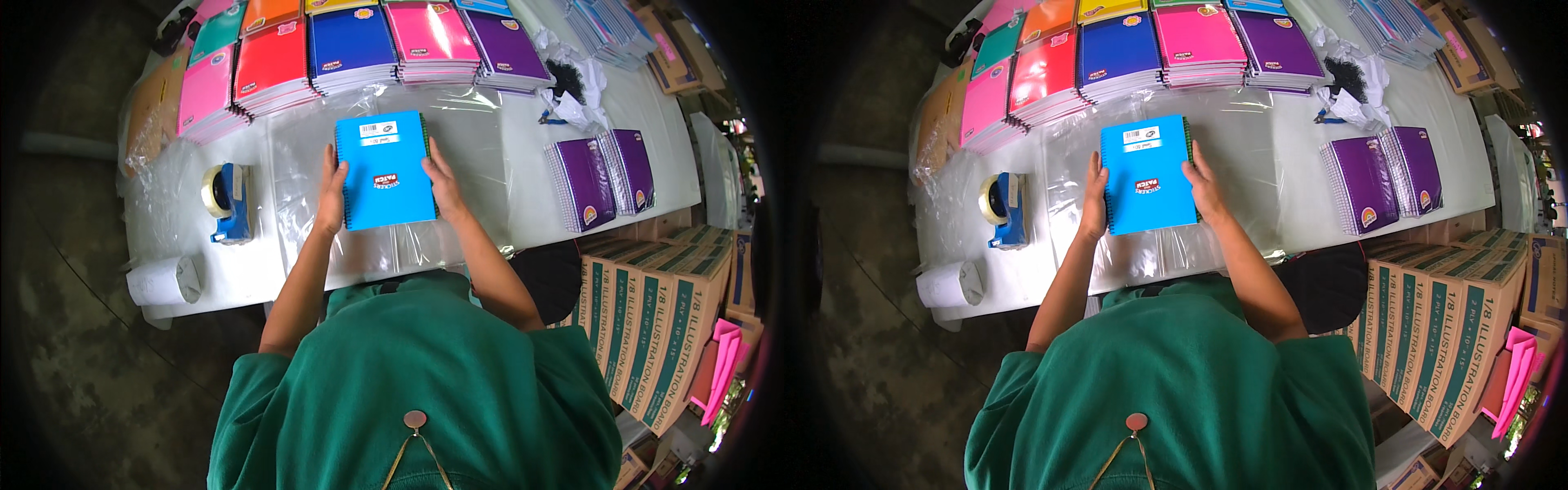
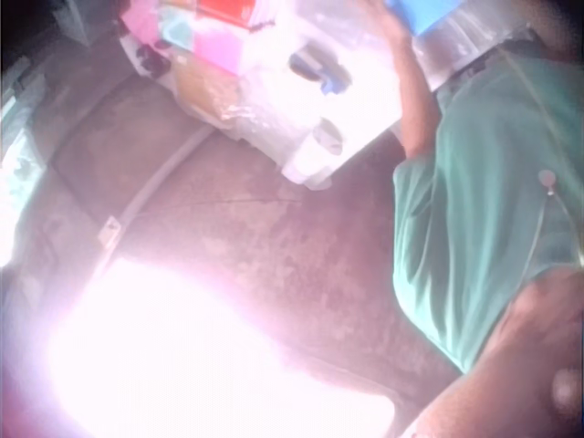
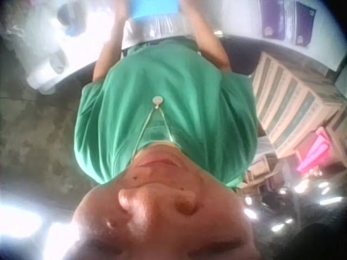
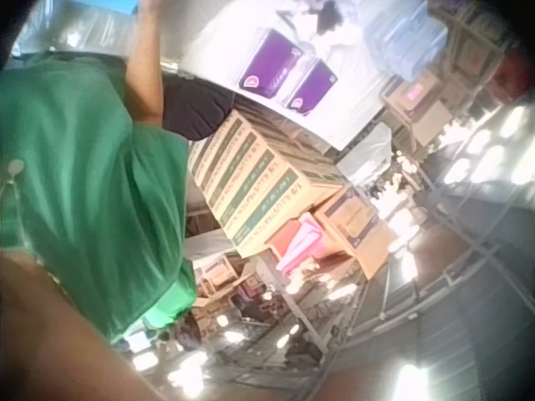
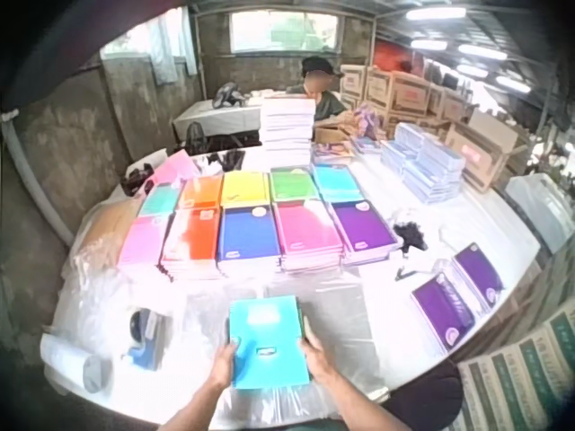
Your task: The person selects several colorful notebooks from stacks on a table, aligns them into a single pile, and places the pile into a clear plastic bag. They then seal the bag with tape from a dispenser and move the packaged notebooks to the side, repeating the process with another set of notebooks.
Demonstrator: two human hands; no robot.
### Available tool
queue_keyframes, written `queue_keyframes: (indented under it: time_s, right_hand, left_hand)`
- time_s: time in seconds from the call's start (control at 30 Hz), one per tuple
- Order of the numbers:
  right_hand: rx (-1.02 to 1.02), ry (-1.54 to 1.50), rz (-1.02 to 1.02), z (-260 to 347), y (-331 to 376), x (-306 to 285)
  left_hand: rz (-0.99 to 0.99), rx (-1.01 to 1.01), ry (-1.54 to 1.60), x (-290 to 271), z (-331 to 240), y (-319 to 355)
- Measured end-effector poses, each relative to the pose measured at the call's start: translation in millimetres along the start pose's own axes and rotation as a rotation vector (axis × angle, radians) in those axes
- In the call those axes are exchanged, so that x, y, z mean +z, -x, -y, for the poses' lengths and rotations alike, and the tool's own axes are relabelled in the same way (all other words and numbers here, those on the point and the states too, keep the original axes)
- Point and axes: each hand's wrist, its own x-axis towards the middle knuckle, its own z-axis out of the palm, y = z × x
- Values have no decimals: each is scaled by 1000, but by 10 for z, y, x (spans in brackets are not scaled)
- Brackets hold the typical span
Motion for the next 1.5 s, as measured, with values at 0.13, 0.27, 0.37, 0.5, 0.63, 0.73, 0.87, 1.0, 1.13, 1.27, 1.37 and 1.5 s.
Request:
queue_keyframes:
  time_s: [0.13,0.27,0.37,0.5,0.63,0.73,0.87,1.0,1.13,1.27,1.37,1.5]
  right_hand:
    - [-29,145,-24,-89,29,36]
    - [-63,235,-59,-148,20,11]
    - [72,329,-42,18,8,-231]
    - [19,1122,-753,175,238,-589]
    - [-105,1428,-829,34,373,-632]
    - [-127,1271,-682,206,301,-526]
    - [-93,263,-696,349,233,-767]
    - [84,363,-472,589,221,-956]
    - [122,638,-520,645,136,-1149]
    - [29,665,-610,418,120,-1224]
    - [58,1048,-588,565,148,-1032]
    - [150,724,-553,549,91,-1075]
  left_hand:
    - [29,-58,-23,48,-59,31]
    - [23,-78,-36,52,-81,31]
    - [-111,134,-508,-139,332,-32]
    - [-738,-27,-1175,-442,551,100]
    - [-558,98,-1221,-414,494,109]
    - [-512,224,-498,-510,371,-64]
    - [-578,7,-519,-616,29,-125]
    - [-379,-277,-304,-969,91,-169]
    - [-713,-129,26,-1175,326,-165]
    - [-325,-332,-142,-1163,130,-1]
    - [-381,-175,-343,-1158,90,89]
    - [-412,21,-275,-996,116,102]
